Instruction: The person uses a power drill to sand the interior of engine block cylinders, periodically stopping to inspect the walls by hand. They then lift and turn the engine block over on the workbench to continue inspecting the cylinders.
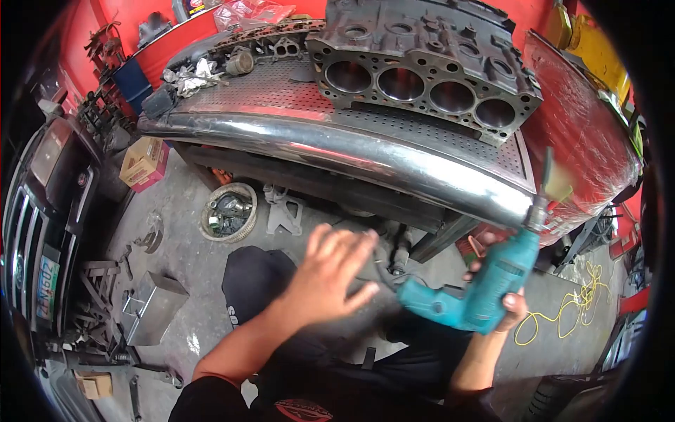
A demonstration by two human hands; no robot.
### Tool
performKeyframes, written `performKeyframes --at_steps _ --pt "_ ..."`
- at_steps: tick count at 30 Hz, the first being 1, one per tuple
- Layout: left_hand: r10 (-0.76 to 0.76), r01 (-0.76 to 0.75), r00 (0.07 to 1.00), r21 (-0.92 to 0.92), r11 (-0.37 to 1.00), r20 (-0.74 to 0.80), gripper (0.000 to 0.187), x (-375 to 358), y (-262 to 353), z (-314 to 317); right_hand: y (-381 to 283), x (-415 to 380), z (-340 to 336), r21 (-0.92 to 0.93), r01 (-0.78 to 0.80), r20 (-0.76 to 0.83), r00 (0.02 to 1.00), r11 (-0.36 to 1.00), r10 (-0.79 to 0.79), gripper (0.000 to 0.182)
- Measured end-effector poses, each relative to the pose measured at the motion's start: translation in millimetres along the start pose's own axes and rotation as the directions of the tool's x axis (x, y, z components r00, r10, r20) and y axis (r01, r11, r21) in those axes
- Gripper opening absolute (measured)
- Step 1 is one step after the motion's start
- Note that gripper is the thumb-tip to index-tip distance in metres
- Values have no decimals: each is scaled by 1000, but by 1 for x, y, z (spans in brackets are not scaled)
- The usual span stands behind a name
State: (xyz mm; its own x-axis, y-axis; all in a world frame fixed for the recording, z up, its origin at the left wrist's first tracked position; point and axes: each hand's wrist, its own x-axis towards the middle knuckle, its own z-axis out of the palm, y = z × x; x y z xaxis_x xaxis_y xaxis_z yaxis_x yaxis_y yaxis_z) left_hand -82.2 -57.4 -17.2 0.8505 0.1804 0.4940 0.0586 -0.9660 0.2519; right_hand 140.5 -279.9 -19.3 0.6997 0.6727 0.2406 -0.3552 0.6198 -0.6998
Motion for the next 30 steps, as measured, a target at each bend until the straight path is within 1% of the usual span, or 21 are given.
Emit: performKeyframes --at_steps 1,2,4,6,7,8,10,11,13,16,17,20,21,24,25,30 --pt "-51 52 998 35 998 -21 77 7 -11 -3 -8 -1 -15 -9 37 -24 999 999 -38 108" --pt "-111 113 993 107 988 -29 76 15 -23 -4 -16 0 -29 -16 76 -44 996 997 -76 108" --pt "-182 189 982 186 964 -51 76 33 -42 -6 -36 3 -51 -43 124 -24 992 991 -125 109" --pt "-201 211 978 269 940 -63 78 60 -45 -14 -50 1 -77 -74 184 -54 981 980 -188 110" --pt "-119 154 983 275 949 -139 77 74 -50 -12 -56 0 -89 -75 214 -74 973 974 -220 110" --pt "-99 145 982 303 942 -163 77 89 -51 -13 -63 -4 -100 -81 228 -79 969 970 -234 108" --pt "-218 233 972 346 909 -83 75 123 -49 -17 -76 -11 -123 -94 238 -75 967 967 -245 104" --pt "-273 266 961 360 894 -33 76 141 -48 -19 -78 -14 -141 -91 277 -43 959 957 -282 96" --pt "-381 329 923 397 857 58 78 176 -49 -22 -81 -22 -161 -78 290 -128 946 954 -298 92" --pt "-322 274 945 396 876 60 82 206 -58 -18 -85 -38 -189 -22 267 -200 943 964 -266 88" --pt "-308 259 949 392 883 66 85 213 -60 -17 -86 -43 -197 -1 261 -219 942 965 -255 87" --pt "-339 309 935 225 924 108 85 225 -62 -22 -89 -55 -214 -9 284 -290 917 959 -274 89" --pt "-334 306 936 211 928 111 85 225 -63 -23 -90 -58 -217 3 291 -302 912 957 -277 89" --pt "-430 412 868 124 903 247 82 222 -48 -36 -91 -59 -226 29 312 -305 907 950 -289 88" --pt "-443 435 860 90 896 252 82 219 -45 -37 -90 -59 -229 21 322 -320 899 946 -299 87" --pt "-441 459 865 -22 888 238 82 215 -50 -32 -87 -54 -238 4 321 -336 892 947 -301 85"
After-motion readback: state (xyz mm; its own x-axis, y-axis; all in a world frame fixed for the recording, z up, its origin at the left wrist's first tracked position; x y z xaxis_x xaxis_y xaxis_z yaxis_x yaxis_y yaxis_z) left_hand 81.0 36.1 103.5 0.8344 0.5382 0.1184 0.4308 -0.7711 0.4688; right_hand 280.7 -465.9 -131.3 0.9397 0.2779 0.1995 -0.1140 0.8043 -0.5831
